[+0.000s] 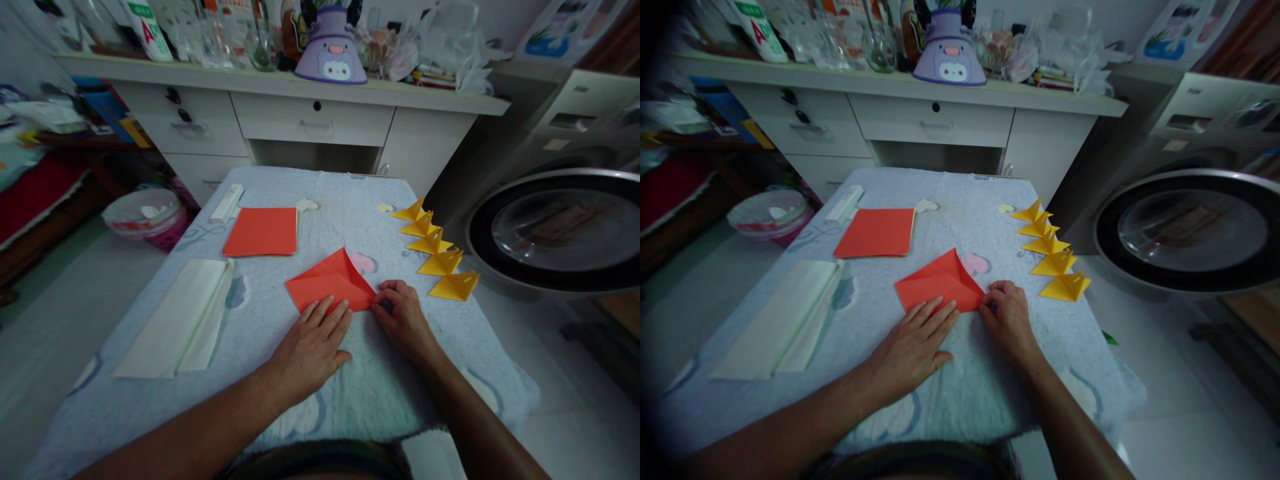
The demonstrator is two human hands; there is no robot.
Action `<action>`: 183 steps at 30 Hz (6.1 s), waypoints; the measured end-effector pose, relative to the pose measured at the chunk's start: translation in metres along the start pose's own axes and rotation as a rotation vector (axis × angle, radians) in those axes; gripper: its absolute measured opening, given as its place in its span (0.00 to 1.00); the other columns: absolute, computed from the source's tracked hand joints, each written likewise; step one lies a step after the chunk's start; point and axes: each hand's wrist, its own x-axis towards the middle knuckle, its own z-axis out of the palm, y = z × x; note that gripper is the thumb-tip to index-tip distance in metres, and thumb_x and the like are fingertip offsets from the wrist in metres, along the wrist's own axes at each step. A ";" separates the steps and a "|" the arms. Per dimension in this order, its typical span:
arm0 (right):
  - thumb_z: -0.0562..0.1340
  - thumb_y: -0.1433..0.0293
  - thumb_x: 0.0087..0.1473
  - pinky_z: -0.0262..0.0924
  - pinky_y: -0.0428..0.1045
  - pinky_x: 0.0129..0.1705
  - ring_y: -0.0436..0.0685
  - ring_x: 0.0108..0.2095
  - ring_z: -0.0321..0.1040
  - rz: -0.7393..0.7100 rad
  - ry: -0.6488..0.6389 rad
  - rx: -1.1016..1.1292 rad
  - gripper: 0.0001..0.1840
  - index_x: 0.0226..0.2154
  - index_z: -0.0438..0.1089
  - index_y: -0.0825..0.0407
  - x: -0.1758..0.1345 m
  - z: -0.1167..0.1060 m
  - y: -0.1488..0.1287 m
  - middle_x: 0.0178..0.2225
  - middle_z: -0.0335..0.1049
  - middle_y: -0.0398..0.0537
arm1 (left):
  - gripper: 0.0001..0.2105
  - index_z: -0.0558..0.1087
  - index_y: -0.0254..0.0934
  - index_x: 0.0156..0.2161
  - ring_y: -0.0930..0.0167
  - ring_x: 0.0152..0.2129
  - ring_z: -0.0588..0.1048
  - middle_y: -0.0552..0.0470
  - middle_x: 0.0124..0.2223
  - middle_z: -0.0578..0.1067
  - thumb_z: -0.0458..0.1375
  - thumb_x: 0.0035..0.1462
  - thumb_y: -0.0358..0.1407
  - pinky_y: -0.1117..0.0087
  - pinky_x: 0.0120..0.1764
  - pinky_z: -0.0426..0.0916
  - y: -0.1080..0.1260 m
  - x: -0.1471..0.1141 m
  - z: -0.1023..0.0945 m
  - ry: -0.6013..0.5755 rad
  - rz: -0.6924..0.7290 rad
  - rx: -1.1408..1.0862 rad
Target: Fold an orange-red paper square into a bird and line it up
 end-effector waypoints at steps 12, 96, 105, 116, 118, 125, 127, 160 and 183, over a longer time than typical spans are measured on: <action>0.62 0.73 0.53 0.56 0.59 0.50 0.62 0.46 0.62 -0.001 0.018 0.026 0.05 0.28 0.73 0.50 -0.001 -0.001 0.002 0.44 0.67 0.52 | 0.36 0.59 0.40 0.64 0.46 0.59 0.60 0.42 0.66 0.61 0.51 0.57 0.59 0.45 0.56 0.58 0.014 0.013 -0.008 -0.025 -0.082 0.004; 0.65 0.72 0.52 0.55 0.63 0.52 0.65 0.51 0.59 -0.123 -0.022 -0.091 0.05 0.33 0.76 0.46 0.001 -0.006 0.014 0.50 0.65 0.52 | 0.32 0.54 0.38 0.66 0.58 0.65 0.54 0.47 0.69 0.55 0.48 0.63 0.53 0.52 0.64 0.49 0.012 0.009 0.004 0.004 -0.006 -0.089; 0.67 0.71 0.51 0.56 0.62 0.52 0.65 0.51 0.61 -0.157 -0.017 -0.089 0.04 0.30 0.77 0.44 0.001 -0.004 0.020 0.49 0.67 0.49 | 0.27 0.60 0.39 0.63 0.58 0.60 0.60 0.46 0.65 0.62 0.51 0.64 0.50 0.54 0.62 0.53 0.017 0.008 -0.002 0.015 -0.006 -0.068; 0.62 0.76 0.50 0.57 0.60 0.52 0.63 0.49 0.62 -0.124 -0.021 0.063 0.11 0.37 0.74 0.48 -0.002 -0.013 0.018 0.46 0.68 0.52 | 0.26 0.61 0.40 0.62 0.59 0.55 0.62 0.47 0.63 0.64 0.53 0.63 0.49 0.55 0.59 0.58 0.018 0.010 -0.007 -0.014 -0.019 -0.100; 0.60 0.78 0.49 0.57 0.60 0.52 0.62 0.48 0.63 -0.106 -0.004 0.088 0.12 0.37 0.72 0.49 -0.001 -0.015 0.017 0.45 0.68 0.52 | 0.26 0.61 0.40 0.62 0.59 0.55 0.62 0.47 0.63 0.64 0.53 0.63 0.48 0.55 0.59 0.58 0.018 0.010 -0.008 -0.017 -0.015 -0.105; 0.62 0.75 0.51 0.56 0.62 0.53 0.64 0.51 0.61 -0.129 -0.018 0.068 0.09 0.35 0.74 0.47 -0.003 -0.013 0.018 0.47 0.66 0.52 | 0.26 0.61 0.40 0.62 0.59 0.56 0.61 0.47 0.62 0.64 0.53 0.63 0.48 0.55 0.59 0.57 0.018 0.011 -0.008 -0.017 -0.015 -0.107; 0.63 0.75 0.52 0.56 0.63 0.54 0.64 0.51 0.60 -0.145 -0.040 0.044 0.09 0.35 0.75 0.46 -0.004 -0.013 0.020 0.48 0.66 0.51 | 0.26 0.60 0.40 0.62 0.59 0.55 0.61 0.47 0.62 0.65 0.53 0.63 0.48 0.55 0.59 0.57 0.018 0.011 -0.007 -0.013 -0.013 -0.112; 0.66 0.72 0.51 0.54 0.63 0.53 0.65 0.50 0.61 -0.087 -0.057 -0.054 0.03 0.31 0.76 0.48 0.002 -0.007 0.014 0.48 0.68 0.51 | 0.29 0.58 0.38 0.64 0.59 0.59 0.60 0.47 0.63 0.64 0.52 0.63 0.50 0.55 0.62 0.52 0.015 0.011 -0.005 -0.005 -0.015 -0.137; 0.64 0.73 0.47 0.54 0.60 0.51 0.63 0.47 0.63 -0.040 -0.054 -0.098 0.03 0.26 0.73 0.50 0.005 -0.005 0.010 0.46 0.69 0.52 | 0.31 0.49 0.38 0.68 0.61 0.67 0.49 0.47 0.70 0.52 0.49 0.64 0.48 0.50 0.66 0.37 0.007 0.011 -0.002 -0.085 0.013 -0.116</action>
